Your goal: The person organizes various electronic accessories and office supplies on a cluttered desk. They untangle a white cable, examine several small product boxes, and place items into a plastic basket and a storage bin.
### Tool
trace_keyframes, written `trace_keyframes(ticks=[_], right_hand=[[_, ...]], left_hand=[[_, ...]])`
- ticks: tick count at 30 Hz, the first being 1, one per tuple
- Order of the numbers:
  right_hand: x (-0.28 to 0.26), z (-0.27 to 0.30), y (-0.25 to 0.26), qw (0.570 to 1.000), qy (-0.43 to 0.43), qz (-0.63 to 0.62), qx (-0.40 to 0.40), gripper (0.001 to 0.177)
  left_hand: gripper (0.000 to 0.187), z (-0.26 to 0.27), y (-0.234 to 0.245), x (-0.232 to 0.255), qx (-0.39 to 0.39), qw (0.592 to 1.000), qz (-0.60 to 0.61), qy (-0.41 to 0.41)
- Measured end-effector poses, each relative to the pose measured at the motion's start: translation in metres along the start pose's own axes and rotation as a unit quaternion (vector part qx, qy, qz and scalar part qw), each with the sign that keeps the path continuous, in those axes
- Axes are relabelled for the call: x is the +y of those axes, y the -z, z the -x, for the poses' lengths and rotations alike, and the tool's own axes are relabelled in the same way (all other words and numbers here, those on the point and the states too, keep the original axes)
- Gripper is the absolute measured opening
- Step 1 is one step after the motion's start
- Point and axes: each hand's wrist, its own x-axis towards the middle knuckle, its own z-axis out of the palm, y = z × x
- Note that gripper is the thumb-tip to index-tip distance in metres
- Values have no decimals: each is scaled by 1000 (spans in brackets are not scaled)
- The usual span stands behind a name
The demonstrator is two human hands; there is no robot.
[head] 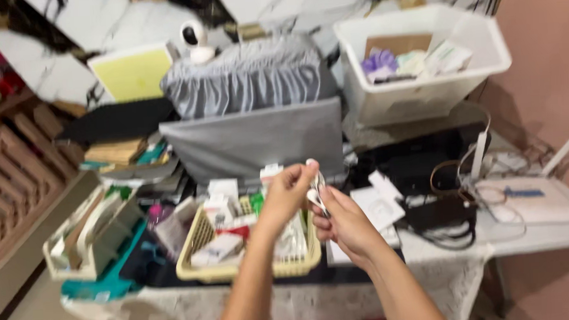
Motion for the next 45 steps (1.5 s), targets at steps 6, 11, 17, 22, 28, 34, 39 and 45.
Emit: trace_keyframes(ticks=[6,11,17,22,28,34,39,45], right_hand=[[-1,5,-16,998,-7,68,-6,28],[7,-11,-35,990,19,132,-36,31],[47,-51,-80,992,-7,128,-2,29],[90,-93,-134,996,-12,76,39,30],[130,-141,-182,997,7,76,26,29],[166,-176,-211,995,0,83,58,32],[178,-197,-233,992,6,118,52,37],[182,-205,-261,985,-19,159,71,40]], left_hand=[[31,33,36,25,-67,996,19,53],[30,28,51,7,9,999,43,-5],[29,26,105,-19,32,991,131,1],[30,14,182,-36,7,996,84,0],[34,3,269,-50,-48,998,47,0],[41,1,389,-94,31,977,-204,-56],[40,-1,497,-153,105,741,-663,13],[12,-5,562,-237,129,712,-683,99]])
